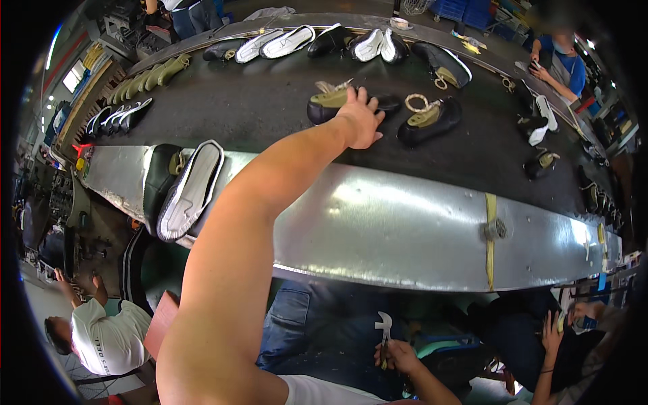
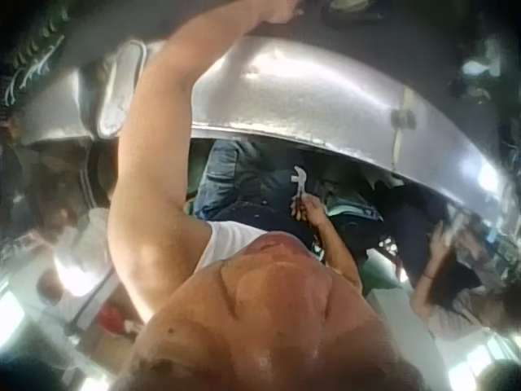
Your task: Using a lasting pincer to pull shoe uppers over a last and secure them to the insole.
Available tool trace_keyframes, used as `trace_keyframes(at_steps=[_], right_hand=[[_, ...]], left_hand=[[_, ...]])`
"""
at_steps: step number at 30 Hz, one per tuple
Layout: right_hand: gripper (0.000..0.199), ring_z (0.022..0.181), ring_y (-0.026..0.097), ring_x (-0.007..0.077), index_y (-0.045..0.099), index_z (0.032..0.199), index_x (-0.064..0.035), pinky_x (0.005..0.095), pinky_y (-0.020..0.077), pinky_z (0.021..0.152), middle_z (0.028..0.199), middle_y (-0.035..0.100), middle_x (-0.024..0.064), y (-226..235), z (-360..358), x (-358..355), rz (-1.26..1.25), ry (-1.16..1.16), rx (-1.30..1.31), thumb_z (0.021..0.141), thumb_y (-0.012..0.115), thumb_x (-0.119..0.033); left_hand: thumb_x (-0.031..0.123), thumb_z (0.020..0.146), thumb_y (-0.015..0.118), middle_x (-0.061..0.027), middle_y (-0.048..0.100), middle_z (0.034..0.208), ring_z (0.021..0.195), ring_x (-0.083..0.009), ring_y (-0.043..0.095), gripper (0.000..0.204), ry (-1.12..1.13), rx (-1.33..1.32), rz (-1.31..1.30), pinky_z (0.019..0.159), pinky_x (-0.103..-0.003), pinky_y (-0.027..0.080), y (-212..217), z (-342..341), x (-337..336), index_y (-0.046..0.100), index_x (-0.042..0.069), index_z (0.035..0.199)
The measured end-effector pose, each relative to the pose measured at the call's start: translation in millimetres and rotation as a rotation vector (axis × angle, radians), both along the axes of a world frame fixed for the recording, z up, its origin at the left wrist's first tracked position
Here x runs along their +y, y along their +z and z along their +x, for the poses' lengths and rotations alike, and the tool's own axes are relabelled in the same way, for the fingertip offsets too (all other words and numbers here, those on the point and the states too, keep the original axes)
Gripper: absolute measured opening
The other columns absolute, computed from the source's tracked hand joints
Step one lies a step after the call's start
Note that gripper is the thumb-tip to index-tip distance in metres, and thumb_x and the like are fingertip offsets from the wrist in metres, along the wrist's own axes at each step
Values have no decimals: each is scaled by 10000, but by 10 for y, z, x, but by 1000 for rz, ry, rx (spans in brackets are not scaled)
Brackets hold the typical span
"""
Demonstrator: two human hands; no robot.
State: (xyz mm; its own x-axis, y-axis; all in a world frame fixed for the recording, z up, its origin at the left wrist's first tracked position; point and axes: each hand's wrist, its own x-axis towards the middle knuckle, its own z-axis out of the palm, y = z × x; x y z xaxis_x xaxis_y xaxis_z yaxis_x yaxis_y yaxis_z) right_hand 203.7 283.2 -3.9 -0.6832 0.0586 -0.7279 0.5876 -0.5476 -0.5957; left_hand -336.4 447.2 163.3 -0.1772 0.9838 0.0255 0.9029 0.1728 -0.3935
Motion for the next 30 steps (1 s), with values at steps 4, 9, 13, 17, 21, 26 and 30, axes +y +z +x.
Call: trace_keyframes(at_steps=[4, 9, 13, 17, 21, 26, 30], right_hand=[[526, 827, 717, 221, 602, 1173, 38, 264, 503, 577, 971, 711, 135, -99, -221, 299, -49, -22, 8, 1087, 337, -409], [485, 813, 712, 221, 610, 1154, 42, 252, 482, 532, 982, 715, 146, -352, -483, 677, -162, 14, -96, 1080, 346, -358], [245, 708, 676, 211, 638, 1084, 30, 247, 466, 485, 921, 715, 157, -938, -347, 956, -187, 203, -79, 978, 472, -116], [242, 705, 678, 213, 637, 1080, 29, 249, 463, 476, 915, 715, 158, -1071, -602, 1045, -288, 217, -100, 977, 472, -115], [240, 702, 681, 216, 637, 1076, 29, 251, 461, 468, 909, 715, 160, -1099, -765, 1038, -389, 220, -125, 975, 472, -114], [236, 697, 683, 220, 636, 1070, 28, 253, 458, 458, 902, 715, 162, -1025, -924, 1072, -451, 196, -146, 974, 472, -112], [233, 694, 686, 223, 635, 1066, 28, 254, 456, 449, 897, 715, 164, -865, -984, 1148, -461, 195, -130, 973, 472, -111]], left_hand=[[370, 979, 479, -201, 705, 877, 839, -415, 680, 317, -96, -512, 633, 762, -527, 532, 303, -339, 87, 621, 92, 1034], [324, 960, 546, -235, 654, 1216, 1164, -391, 601, 401, 385, -643, 1018, 1010, -466, 465, 59, -1939, 128, 629, 35, 1224], [426, 907, 618, -300, 220, 1588, 1460, -428, 274, 817, 907, -787, 1044, 1187, -456, 296, -403, -3101, 32, 319, -79, 1477], [496, 876, 632, -359, 53, 1601, 1507, -467, 97, 994, 928, -699, 1259, 1236, -469, 156, -741, -3847, 141, 150, -46, 1555], [567, 883, 607, -329, 155, 1601, 1502, -450, 160, 1047, 948, -565, 1178, 1221, -473, 203, -710, -4451, 162, 148, -121, 1526], [628, 840, 667, -285, 510, 1408, 1307, -370, 527, 937, 1056, -604, 848, 1078, -424, 444, -570, -4169, 520, 439, -87, 1401], [487, 837, 754, -242, 623, 1283, 1201, -300, 615, 786, 1023, -834, 1073, 1004, -428, 506, -775, -4288, 271, 529, -90, 1321]])
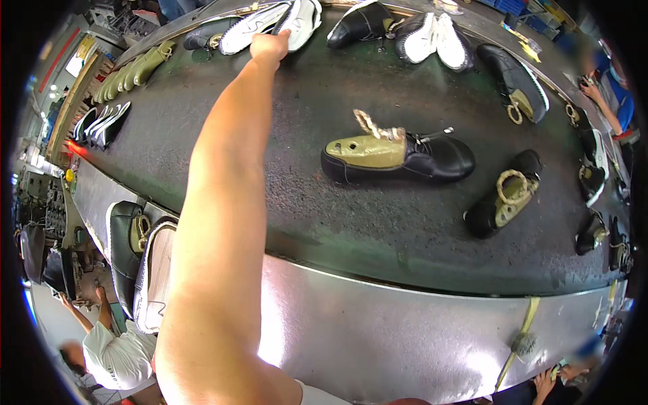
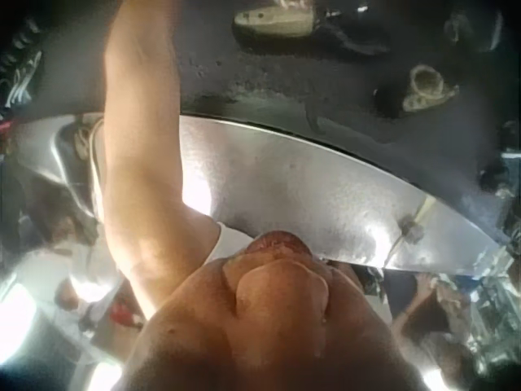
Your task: Using a lasting pincer to pull shoe uppers over a last and secure them to the insole.
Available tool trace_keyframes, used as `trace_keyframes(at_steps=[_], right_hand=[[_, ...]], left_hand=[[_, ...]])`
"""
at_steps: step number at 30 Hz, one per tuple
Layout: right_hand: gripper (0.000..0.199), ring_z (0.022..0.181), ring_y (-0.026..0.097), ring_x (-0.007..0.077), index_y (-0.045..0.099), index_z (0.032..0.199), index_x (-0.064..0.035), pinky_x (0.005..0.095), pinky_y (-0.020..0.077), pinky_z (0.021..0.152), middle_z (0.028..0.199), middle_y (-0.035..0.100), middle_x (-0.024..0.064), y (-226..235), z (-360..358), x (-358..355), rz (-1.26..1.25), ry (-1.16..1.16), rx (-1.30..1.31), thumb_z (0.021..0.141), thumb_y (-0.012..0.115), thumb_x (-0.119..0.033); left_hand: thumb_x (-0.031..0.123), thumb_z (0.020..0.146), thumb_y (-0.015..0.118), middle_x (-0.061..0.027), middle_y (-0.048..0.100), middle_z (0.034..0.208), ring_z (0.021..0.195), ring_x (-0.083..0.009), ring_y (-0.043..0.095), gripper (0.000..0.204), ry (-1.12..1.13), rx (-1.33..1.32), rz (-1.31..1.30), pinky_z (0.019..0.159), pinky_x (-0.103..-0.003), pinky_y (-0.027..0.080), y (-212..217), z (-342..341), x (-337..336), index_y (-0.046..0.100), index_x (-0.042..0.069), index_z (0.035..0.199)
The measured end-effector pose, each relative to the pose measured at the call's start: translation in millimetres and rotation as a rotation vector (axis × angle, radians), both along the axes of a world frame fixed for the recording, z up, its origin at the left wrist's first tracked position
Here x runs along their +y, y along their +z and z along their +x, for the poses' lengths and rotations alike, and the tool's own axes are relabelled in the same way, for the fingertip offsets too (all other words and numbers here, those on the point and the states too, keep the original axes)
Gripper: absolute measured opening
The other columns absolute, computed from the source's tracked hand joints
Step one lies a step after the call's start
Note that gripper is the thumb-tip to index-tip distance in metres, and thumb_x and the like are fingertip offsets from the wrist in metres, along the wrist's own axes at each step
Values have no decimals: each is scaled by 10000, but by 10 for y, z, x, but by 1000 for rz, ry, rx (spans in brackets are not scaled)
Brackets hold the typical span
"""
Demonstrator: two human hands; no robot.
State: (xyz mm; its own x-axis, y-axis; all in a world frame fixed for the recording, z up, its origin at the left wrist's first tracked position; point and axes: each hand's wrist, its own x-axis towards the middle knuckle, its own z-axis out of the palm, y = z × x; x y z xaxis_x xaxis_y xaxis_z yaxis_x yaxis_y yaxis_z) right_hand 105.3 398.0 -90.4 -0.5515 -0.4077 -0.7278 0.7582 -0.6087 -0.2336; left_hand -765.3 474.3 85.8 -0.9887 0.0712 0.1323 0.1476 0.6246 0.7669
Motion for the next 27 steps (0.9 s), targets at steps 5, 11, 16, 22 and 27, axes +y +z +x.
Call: trace_keyframes(at_steps=[5, 11, 16, 22, 27], right_hand=[[230, 690, 689, 226, 634, 1061, 27, 256, 453, 439, 889, 715, 166, 362, 103, -174, 3, -65, 8, 971, 472, -109], [599, 851, 744, 338, 576, 1179, 80, 254, 486, 468, 976, 715, 212, 445, 269, -742, 121, -269, -13, 1077, 326, -455], [588, 830, 745, 288, 606, 1132, 69, 261, 518, 519, 968, 711, 191, 535, 360, -1034, 295, -212, 88, 1077, 349, -457], [592, 825, 745, 256, 611, 1127, 39, 240, 476, 475, 960, 712, 170, 637, 649, -1517, 369, -260, 118, 1072, 340, -485], [622, 813, 745, 267, 609, 1123, 57, 247, 462, 453, 986, 710, 190, 636, 978, -1914, 386, -238, 155, 1065, 347, -504]], left_hand=[[287, 878, 753, -105, 676, 1221, 1064, -198, 642, 500, -388, -488, 193, 885, -427, 533, 223, 381, -452, 606, -15, 1248], [278, 960, 660, -50, 694, 1134, 995, -180, 651, 325, -635, -775, 138, 809, -404, 538, 688, 1275, -1269, 630, 88, 1222], [260, 1019, 554, -121, 678, 1091, 967, -205, 665, 335, -596, -728, 456, 745, -368, 590, 1363, 2601, -2103, 596, -19, 1200], [199, 810, 828, -216, 520, 1413, 1247, -337, 572, 1009, -718, -607, 969, 1051, -444, 489, 919, 4725, -3827, 185, -53, 1546], [-10, 755, 816, -158, 400, 1527, 1330, -242, 474, 1106, -1096, -291, 477, 1102, -370, 396, 261, 6153, -4460, 101, 13, 1598]])
